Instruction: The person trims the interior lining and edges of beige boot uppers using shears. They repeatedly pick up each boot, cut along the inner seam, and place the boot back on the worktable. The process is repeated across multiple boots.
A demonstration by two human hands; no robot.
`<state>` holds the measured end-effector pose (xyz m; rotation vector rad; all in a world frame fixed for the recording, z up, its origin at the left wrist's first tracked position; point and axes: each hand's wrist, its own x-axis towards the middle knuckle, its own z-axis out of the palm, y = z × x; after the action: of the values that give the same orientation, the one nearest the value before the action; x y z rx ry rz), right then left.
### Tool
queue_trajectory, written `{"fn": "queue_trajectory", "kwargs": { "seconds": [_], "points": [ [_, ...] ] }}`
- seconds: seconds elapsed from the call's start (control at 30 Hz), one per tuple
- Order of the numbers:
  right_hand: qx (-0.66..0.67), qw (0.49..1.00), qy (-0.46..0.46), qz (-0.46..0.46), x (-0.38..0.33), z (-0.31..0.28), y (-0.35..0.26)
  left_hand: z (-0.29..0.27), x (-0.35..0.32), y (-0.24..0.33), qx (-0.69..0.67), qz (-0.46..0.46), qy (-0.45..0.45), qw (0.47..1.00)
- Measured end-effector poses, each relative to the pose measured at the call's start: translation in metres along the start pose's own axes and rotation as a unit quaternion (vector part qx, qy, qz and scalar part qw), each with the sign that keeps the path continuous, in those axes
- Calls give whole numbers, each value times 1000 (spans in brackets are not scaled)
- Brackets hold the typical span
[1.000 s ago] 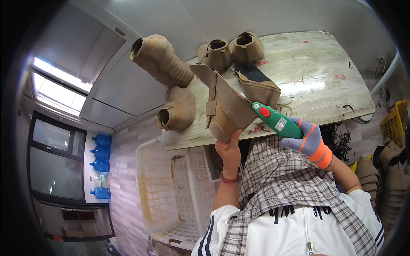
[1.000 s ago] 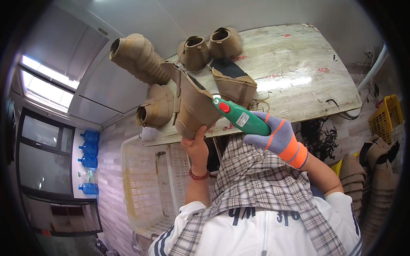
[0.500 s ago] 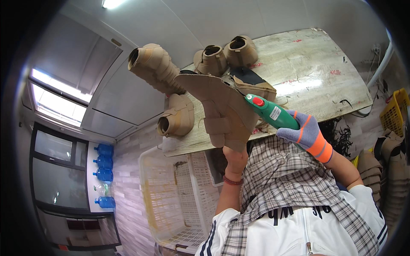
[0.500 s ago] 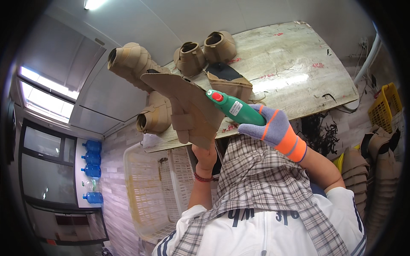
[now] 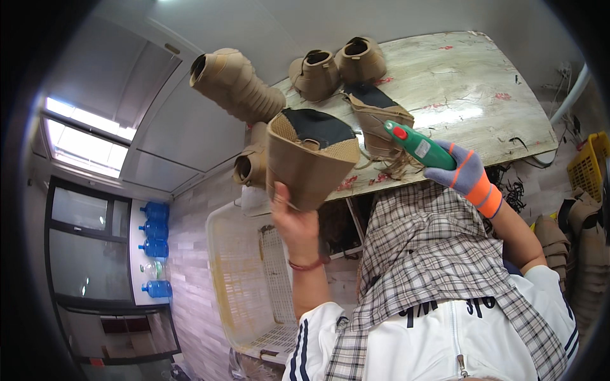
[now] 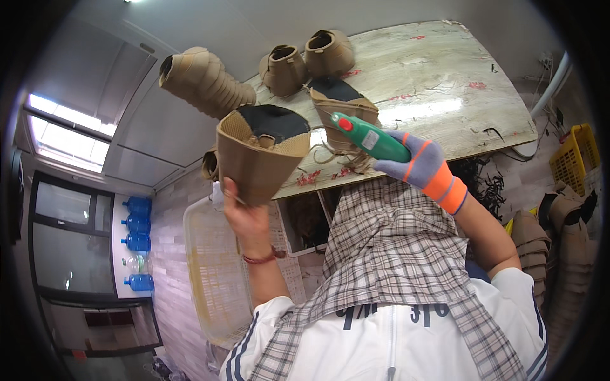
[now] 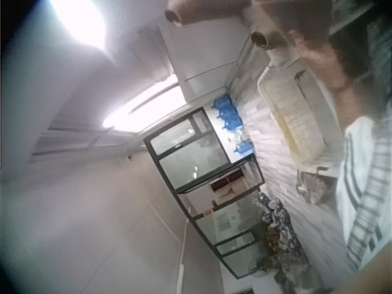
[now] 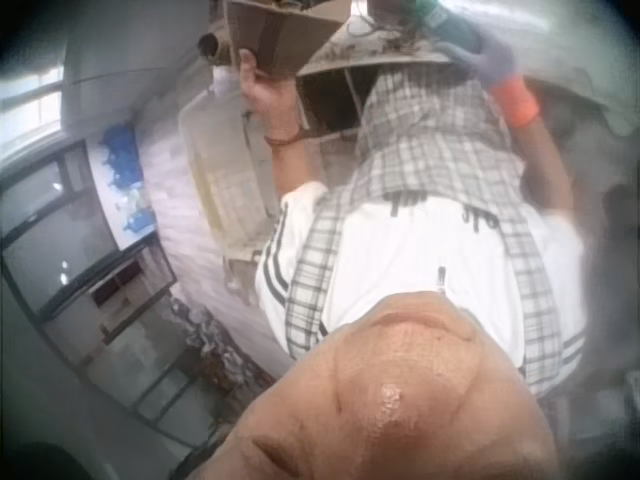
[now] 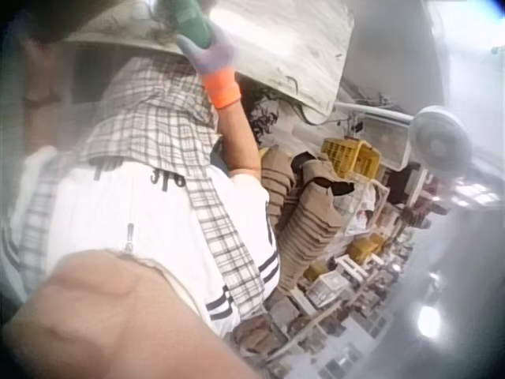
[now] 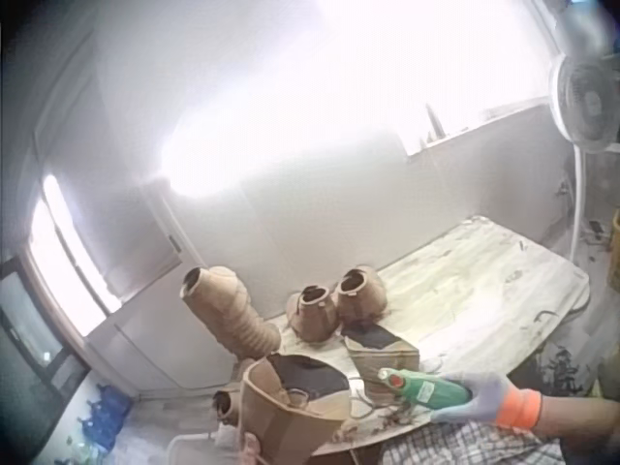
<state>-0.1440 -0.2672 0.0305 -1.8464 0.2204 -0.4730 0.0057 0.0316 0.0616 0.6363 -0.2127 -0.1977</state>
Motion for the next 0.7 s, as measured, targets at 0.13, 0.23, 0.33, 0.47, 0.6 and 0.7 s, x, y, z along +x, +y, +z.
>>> {"fn": "queue_trajectory", "kwargs": {
  "seconds": [0.13,0.23,0.33,0.47,0.6,0.7],
  "points": [
    [-119,986,-25,-116,-7,3,0,-33,33,46,-203,-158,-40,965],
    [-249,942,-5,-224,-6,1,11,-45,38,54,-236,-201,-12,951],
    [-274,923,26,-270,-2,0,13,-41,37,54,-231,-205,23,951],
    [-275,918,19,-284,-2,-4,12,-36,35,51,-217,-204,26,954],
    [-279,913,13,-299,-8,-4,7,-32,36,50,-200,-215,27,956],
    [-287,906,17,-310,-14,-5,4,-33,39,45,-195,-228,41,953]
  ]
}}
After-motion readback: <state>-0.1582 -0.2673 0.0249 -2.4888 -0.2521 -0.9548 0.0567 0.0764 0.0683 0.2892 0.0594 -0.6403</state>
